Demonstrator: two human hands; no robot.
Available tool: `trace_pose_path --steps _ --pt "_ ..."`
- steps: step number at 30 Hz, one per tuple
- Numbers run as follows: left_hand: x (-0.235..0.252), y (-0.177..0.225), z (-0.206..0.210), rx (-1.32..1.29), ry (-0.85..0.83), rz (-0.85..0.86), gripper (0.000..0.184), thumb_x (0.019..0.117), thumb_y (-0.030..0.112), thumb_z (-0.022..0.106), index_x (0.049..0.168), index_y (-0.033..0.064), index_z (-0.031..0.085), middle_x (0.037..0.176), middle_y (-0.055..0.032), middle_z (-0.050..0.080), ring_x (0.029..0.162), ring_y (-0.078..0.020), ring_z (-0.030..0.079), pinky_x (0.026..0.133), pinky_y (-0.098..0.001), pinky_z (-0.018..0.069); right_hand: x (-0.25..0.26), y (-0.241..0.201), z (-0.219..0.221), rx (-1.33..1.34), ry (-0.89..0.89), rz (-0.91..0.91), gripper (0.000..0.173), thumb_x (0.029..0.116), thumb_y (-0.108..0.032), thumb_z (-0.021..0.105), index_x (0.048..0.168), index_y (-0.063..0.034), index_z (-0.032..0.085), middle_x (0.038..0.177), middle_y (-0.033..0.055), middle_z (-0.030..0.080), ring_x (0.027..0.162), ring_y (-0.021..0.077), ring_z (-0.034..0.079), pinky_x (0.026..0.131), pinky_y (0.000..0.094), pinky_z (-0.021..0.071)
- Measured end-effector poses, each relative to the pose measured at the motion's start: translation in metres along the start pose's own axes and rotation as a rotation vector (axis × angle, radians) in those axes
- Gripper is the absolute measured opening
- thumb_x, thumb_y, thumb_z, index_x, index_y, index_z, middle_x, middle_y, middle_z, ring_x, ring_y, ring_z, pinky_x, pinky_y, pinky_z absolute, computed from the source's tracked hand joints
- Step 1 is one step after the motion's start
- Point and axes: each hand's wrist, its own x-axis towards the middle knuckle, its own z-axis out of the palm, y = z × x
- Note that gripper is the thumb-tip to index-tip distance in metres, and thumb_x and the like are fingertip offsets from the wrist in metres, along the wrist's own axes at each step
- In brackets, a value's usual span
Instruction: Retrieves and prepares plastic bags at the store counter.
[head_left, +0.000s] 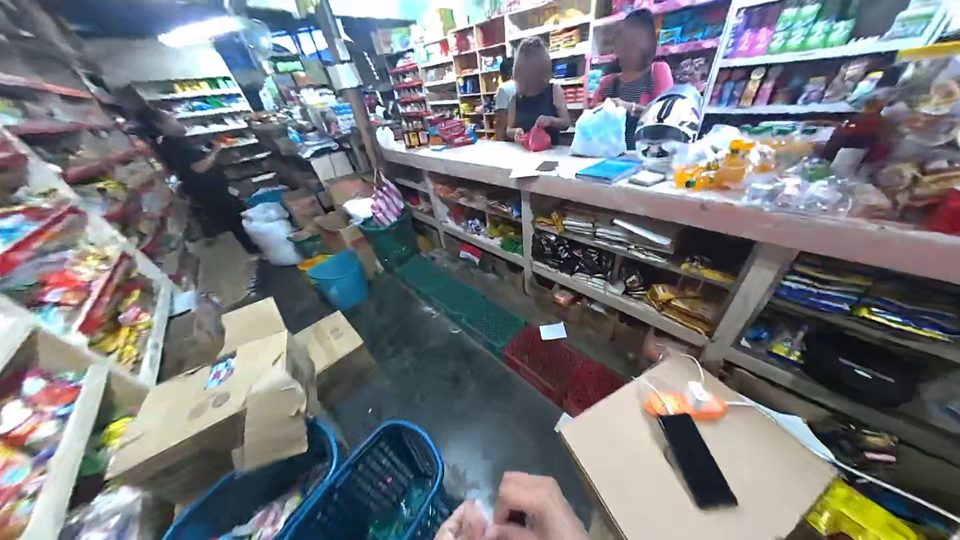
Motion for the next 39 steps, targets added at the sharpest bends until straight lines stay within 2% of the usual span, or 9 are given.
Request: trace_pose_path --steps 8,11,17,21,25,28,32,35,39 --pt "0.229 0.129 -0.015 -0.025 -0.212 -0.172 0.025 0.105 0.013 0.043 0.098 0.0122 0.068 0.088 -0.0045 0.076 0.079 -0.0121 0.073 0.073 -0.0281 0.0617 0.159 0.111 -0.053 -0.524 0.47 -0.061 0.028 0.1013 -0.03 0.06 0.085 -0.0078 0.066 0.081 0.004 0.065 0.084 0.0121 0.063 0.079 0.0217 0.0518" --pt "0.332 0.196 -0.033 -0.129 -0.026 -0.058 0.045 0.1105 0.021 0.03 0.091 0.0093 0.069 0.082 -0.0049 0.074 0.075 -0.0127 0.073 0.072 -0.0273 0.0619 0.221 0.172 -0.079 -0.689 0.471 -0.082 0.035 0.1063 -0.037 0.05 0.088 -0.0116 0.064 0.083 0.0031 0.064 0.087 0.0153 0.062 0.082 0.0269 0.0505" --pt "0.531 0.356 -0.052 -0.246 0.188 0.241 0.044 0.1107 0.027 0.025 0.084 0.0143 0.058 0.07 0.0003 0.067 0.063 -0.0083 0.068 0.058 -0.0246 0.0588 0.333 0.338 -0.132 -0.743 0.202 0.112 0.025 0.0976 -0.025 0.059 0.087 -0.0055 0.072 0.084 0.0094 0.07 0.082 0.0288 0.069 0.072 0.0461 0.0563" --pt "0.65 0.374 -0.007 0.094 0.031 0.204 0.036 0.1099 0.012 0.025 0.09 0.013 0.055 0.057 0.0078 0.049 0.043 0.002 0.042 0.041 -0.0123 0.0372 0.43 0.362 -0.189 -0.659 -0.145 0.586 0.023 0.0991 -0.012 0.063 0.114 0.0054 0.069 0.12 0.0278 0.066 0.117 0.0475 0.062 0.099 0.0638 0.0475" --pt "0.754 0.358 0.063 0.623 -0.28 0.172 0.012 0.1061 0.01 0.044 0.102 0.0096 0.055 0.067 0.0104 0.05 0.051 0.0033 0.042 0.048 -0.013 0.0372 0.55 0.345 -0.225 -0.747 0.395 -0.179 0.013 0.1007 -0.009 0.05 0.098 -0.0068 0.063 0.107 0.0093 0.067 0.107 0.0173 0.066 0.097 0.0284 0.0546" --pt "0.82 0.373 0.108 0.655 -0.619 0.161 0.011 0.1038 0.012 0.048 0.097 0.0138 0.057 0.065 0.0145 0.049 0.053 0.0058 0.042 0.05 -0.0124 0.0372 0.646 0.392 -0.242 -0.776 0.437 -0.434 0.016 0.1008 -0.003 0.049 0.09 -0.0059 0.061 0.094 0.0111 0.069 0.096 0.0213 0.069 0.093 0.0322 0.0566" --pt "0.931 0.453 0.129 0.839 -0.862 0.319 0.015 0.093 0.015 0.067 0.106 0.0185 0.06 0.075 0.0149 0.061 0.065 0.0069 0.057 0.061 -0.0121 0.0486 0.75 0.466 -0.32 -1.126 0.237 0.213 0.035 0.0846 -0.006 0.071 0.119 -0.0095 0.075 0.107 0.0251 0.073 0.094 0.0451 0.072 0.075 0.0614 0.0576" --pt "1.04 0.532 0.137 1.009 -0.925 0.605 0.051 0.0866 0.016 0.072 0.135 0.0292 0.059 0.1 0.0121 0.064 0.085 0.0029 0.064 0.073 -0.0154 0.0566 0.843 0.462 -0.409 -0.98 -0.079 0.933 0.074 0.0966 -0.004 0.062 0.161 -0.0272 0.034 0.154 0.0261 0.045 0.129 0.051 0.055 0.099 0.0703 0.0461" --pt "1.154 0.573 0.181 1.614 -0.579 1.3 0.024 0.0944 0.03 0.067 0.107 0.0137 0.079 0.091 -0.0148 0.061 0.071 -0.0318 0.064 0.053 -0.0465 0.051 0.93 0.439 -0.498 -0.97 -0.061 1.101 0.052 0.1094 -0.02 0.042 0.159 -0.0073 0.035 0.143 0.0306 0.054 0.129 0.0506 0.055 0.102 0.0701 0.0416"
